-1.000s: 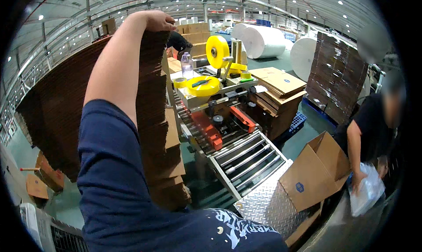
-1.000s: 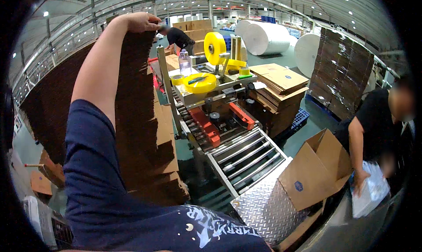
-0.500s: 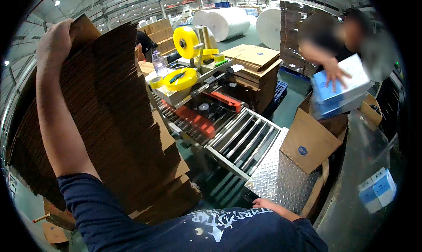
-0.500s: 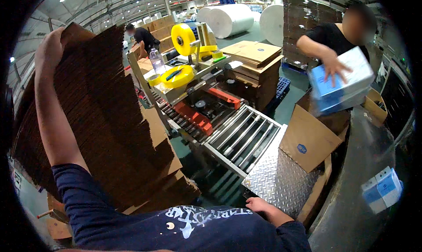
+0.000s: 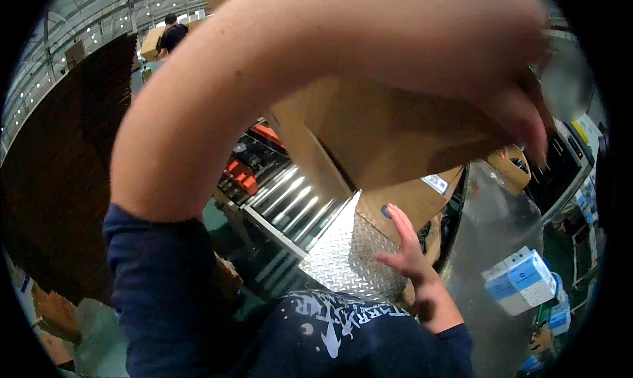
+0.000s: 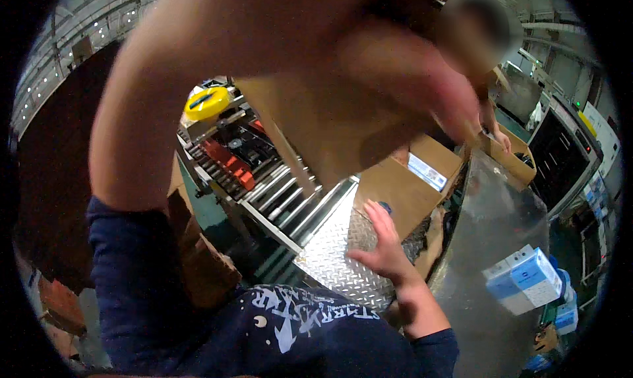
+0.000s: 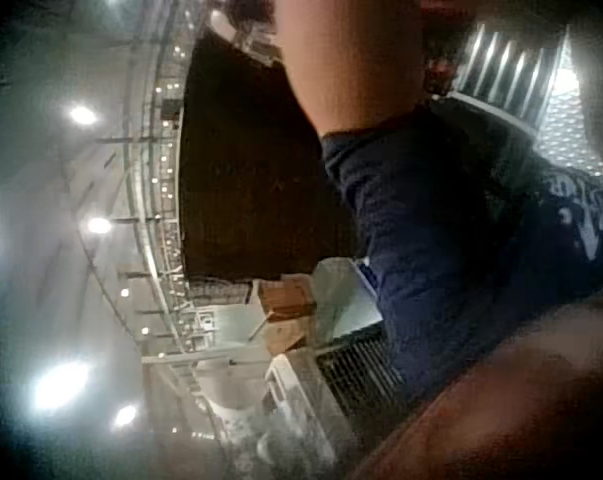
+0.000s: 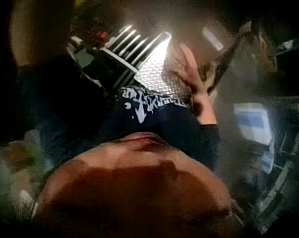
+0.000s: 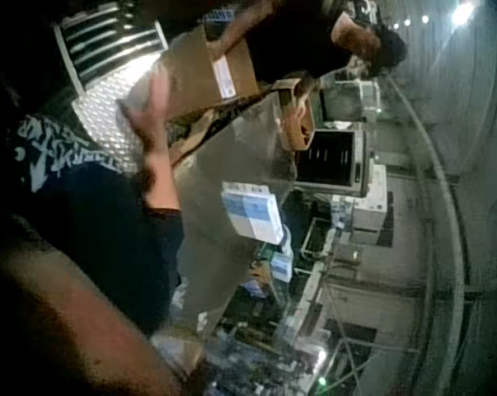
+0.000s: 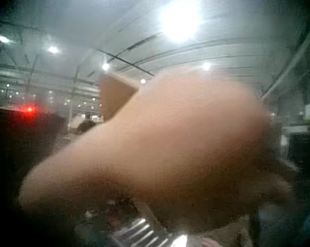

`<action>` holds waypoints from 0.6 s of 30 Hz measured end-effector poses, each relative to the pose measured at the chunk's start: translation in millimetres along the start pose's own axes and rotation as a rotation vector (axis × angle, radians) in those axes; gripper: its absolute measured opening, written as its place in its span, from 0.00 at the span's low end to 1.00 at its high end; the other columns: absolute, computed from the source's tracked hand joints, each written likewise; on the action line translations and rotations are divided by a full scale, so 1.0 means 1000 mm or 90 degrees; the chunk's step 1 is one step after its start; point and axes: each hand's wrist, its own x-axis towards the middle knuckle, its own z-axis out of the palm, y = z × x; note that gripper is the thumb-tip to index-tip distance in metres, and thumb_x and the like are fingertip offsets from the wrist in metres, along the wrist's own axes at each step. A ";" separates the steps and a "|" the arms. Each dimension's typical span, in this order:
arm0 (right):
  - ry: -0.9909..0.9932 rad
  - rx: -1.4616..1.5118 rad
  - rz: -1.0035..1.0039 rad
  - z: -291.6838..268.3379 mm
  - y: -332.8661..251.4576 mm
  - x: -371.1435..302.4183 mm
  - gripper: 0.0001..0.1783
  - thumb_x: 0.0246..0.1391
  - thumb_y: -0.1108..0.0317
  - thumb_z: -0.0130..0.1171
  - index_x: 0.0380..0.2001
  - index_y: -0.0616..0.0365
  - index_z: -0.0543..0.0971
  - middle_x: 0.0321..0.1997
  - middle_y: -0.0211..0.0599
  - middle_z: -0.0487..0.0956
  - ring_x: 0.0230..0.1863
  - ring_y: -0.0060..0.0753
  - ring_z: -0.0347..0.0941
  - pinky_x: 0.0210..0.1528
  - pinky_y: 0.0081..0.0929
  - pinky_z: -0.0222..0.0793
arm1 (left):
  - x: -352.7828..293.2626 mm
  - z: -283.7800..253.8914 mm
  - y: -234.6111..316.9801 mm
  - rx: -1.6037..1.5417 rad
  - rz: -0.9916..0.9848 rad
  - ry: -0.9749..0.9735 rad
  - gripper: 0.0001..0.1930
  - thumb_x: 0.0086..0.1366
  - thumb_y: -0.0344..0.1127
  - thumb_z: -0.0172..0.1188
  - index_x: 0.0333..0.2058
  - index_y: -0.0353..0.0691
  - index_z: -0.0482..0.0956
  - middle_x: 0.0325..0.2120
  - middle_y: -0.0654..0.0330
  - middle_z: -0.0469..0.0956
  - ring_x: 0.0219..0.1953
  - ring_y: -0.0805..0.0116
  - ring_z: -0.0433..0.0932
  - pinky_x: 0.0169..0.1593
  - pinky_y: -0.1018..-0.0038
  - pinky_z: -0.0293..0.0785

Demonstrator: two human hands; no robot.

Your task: The person assembles cardboard boxes and packs several blue and white products into them before placing the boxes onto a conveyor belt.

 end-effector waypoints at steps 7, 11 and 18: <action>-0.399 0.131 0.095 -0.059 -0.008 -0.028 0.49 0.45 0.48 0.58 0.60 0.68 0.48 0.63 0.58 0.52 0.64 0.49 0.50 0.64 0.33 0.46 | -0.207 0.201 0.081 -0.540 -1.060 0.384 0.20 0.65 0.48 0.40 0.24 0.39 0.71 0.17 0.64 0.69 0.18 0.71 0.67 0.24 0.71 0.65; -0.481 0.223 0.281 -0.025 0.000 -0.021 0.45 0.47 0.57 0.57 0.62 0.61 0.47 0.62 0.57 0.55 0.63 0.45 0.52 0.63 0.31 0.46 | -0.246 0.249 0.244 -0.841 -1.187 0.030 0.23 0.57 0.37 0.55 0.50 0.34 0.62 0.47 0.49 0.64 0.50 0.59 0.67 0.51 0.65 0.65; -0.051 0.249 0.666 -0.073 0.043 -0.045 0.20 0.41 0.78 0.53 0.43 0.64 0.75 0.38 0.33 0.77 0.39 0.22 0.72 0.39 0.21 0.68 | -0.203 0.237 0.287 -0.954 -1.058 -0.236 0.46 0.48 0.36 0.60 0.62 0.41 0.42 0.62 0.40 0.36 0.65 0.52 0.35 0.64 0.66 0.39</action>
